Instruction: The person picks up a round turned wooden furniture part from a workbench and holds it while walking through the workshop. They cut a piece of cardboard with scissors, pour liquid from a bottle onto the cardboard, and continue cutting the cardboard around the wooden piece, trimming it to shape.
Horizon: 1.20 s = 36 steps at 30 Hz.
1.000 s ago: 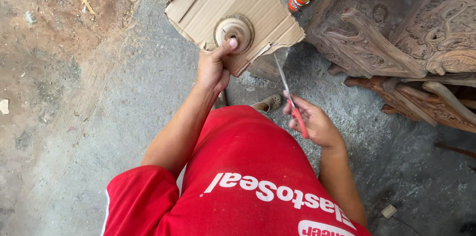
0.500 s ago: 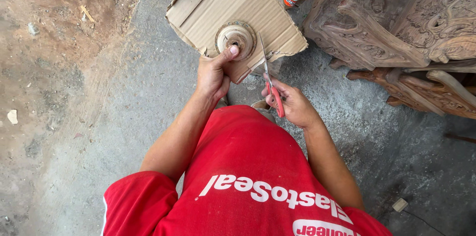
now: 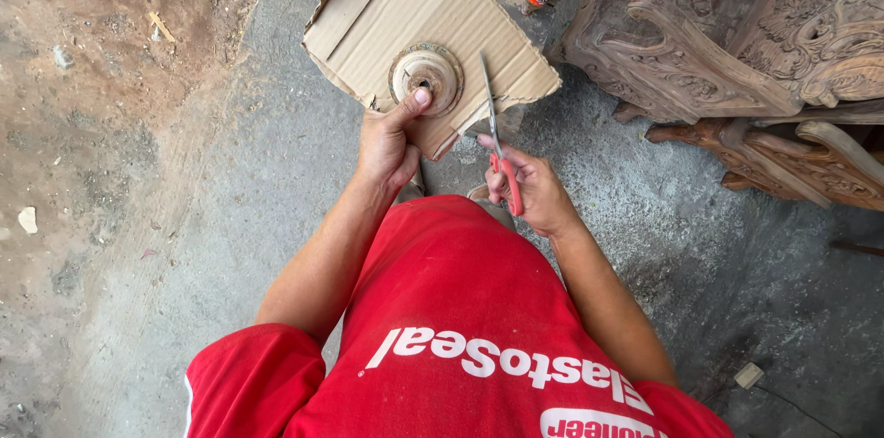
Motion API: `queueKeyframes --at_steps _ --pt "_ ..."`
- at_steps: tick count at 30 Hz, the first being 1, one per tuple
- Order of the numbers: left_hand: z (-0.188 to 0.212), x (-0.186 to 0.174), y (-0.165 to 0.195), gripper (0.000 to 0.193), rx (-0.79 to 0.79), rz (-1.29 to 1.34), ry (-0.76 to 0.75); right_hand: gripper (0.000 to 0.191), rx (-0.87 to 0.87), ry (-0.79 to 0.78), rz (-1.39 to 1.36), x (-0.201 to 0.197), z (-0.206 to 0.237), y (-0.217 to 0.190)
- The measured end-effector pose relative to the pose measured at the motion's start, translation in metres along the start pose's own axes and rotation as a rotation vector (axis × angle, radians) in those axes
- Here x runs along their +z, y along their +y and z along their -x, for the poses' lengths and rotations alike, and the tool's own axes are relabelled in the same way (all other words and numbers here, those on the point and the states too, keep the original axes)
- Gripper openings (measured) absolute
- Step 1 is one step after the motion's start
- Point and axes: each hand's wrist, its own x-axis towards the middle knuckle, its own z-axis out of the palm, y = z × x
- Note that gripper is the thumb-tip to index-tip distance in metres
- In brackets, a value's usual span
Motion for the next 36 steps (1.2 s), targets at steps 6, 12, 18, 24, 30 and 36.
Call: queueKeyframes --at_steps 6,12,18,24,30,36 --pt "0.004 -0.006 -0.003 0.049 -0.005 -0.030 0.018 0.055 0.024 -0.008 0.021 -0.002 -0.001 0.012" --pt "0.015 -0.019 -0.002 0.049 -0.064 -0.037 0.056 0.052 0.051 -0.015 0.072 -0.004 -0.001 0.024" --pt "0.021 -0.021 -0.001 0.051 -0.078 -0.046 0.085 0.064 0.099 -0.130 -0.097 0.000 0.003 0.011" --pt "0.026 -0.013 -0.005 0.056 -0.055 -0.036 0.034 0.089 0.123 -0.270 -0.274 -0.001 0.004 -0.002" --pt "0.024 -0.007 -0.001 0.051 -0.094 -0.070 0.054 0.102 0.176 -0.357 -0.364 -0.011 0.005 0.000" --pt "0.024 -0.001 0.006 0.050 -0.089 -0.106 0.024 0.103 0.173 -0.315 -0.297 -0.014 0.007 0.005"
